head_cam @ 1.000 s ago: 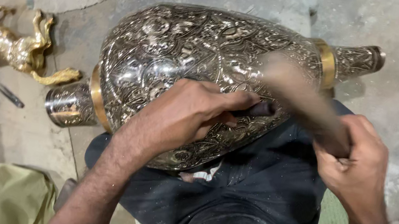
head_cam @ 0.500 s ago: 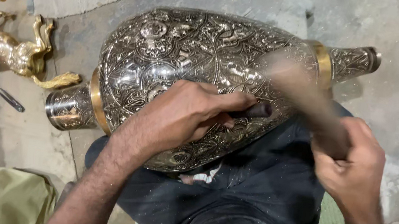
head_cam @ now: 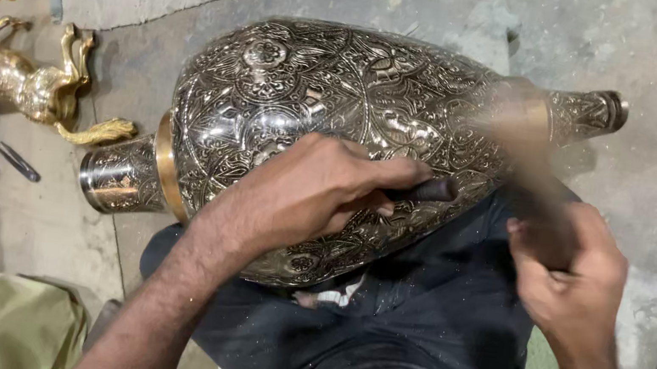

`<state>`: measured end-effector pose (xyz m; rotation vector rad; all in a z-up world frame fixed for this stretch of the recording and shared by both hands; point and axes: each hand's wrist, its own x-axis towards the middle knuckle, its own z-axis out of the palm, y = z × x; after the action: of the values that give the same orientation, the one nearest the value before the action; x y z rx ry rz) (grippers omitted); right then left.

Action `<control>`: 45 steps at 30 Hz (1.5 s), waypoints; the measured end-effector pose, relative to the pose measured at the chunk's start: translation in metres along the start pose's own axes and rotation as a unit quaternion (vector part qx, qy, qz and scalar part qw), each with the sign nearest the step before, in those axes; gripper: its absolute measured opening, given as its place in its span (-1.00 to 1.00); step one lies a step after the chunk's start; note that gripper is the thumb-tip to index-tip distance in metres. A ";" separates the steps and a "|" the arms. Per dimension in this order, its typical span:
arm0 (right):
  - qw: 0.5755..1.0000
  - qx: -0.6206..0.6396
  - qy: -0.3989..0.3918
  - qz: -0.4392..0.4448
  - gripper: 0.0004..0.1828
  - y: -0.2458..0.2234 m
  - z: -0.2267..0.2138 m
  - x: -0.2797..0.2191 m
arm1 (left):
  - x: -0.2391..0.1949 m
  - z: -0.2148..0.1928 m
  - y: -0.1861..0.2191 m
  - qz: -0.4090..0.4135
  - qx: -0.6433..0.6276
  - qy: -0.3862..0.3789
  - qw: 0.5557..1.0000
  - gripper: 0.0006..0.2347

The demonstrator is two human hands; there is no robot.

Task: The person uses a hammer and chisel to engrave intricate floral patterns onto a large metal vase. They repeatedly strike the chisel with the hammer to create detailed designs on the vase's surface.

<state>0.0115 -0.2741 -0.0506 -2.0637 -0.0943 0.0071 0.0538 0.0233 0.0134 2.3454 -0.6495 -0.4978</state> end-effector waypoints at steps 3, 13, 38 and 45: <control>0.947 0.311 0.059 0.044 -0.79 0.002 0.003 -0.002 | 0.000 0.000 -0.001 0.046 0.007 0.012 0.999 -0.69; 0.991 0.132 -0.028 -0.013 -0.80 0.023 0.014 0.001 | 0.003 -0.001 -0.002 0.056 -0.005 0.013 0.998 -0.70; 0.996 -0.090 0.009 0.025 -0.82 0.093 -0.017 -0.021 | -0.014 -0.030 -0.002 0.088 -0.134 0.089 0.983 -0.70; 0.978 0.181 -0.051 0.095 -0.73 0.093 0.012 -0.042 | -0.087 0.002 0.021 -0.100 -0.113 0.444 0.883 -0.76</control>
<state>-0.0249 -0.3104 -0.1395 -1.6993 0.0403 0.2313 -0.0238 0.0572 0.0422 2.1045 0.0860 0.4130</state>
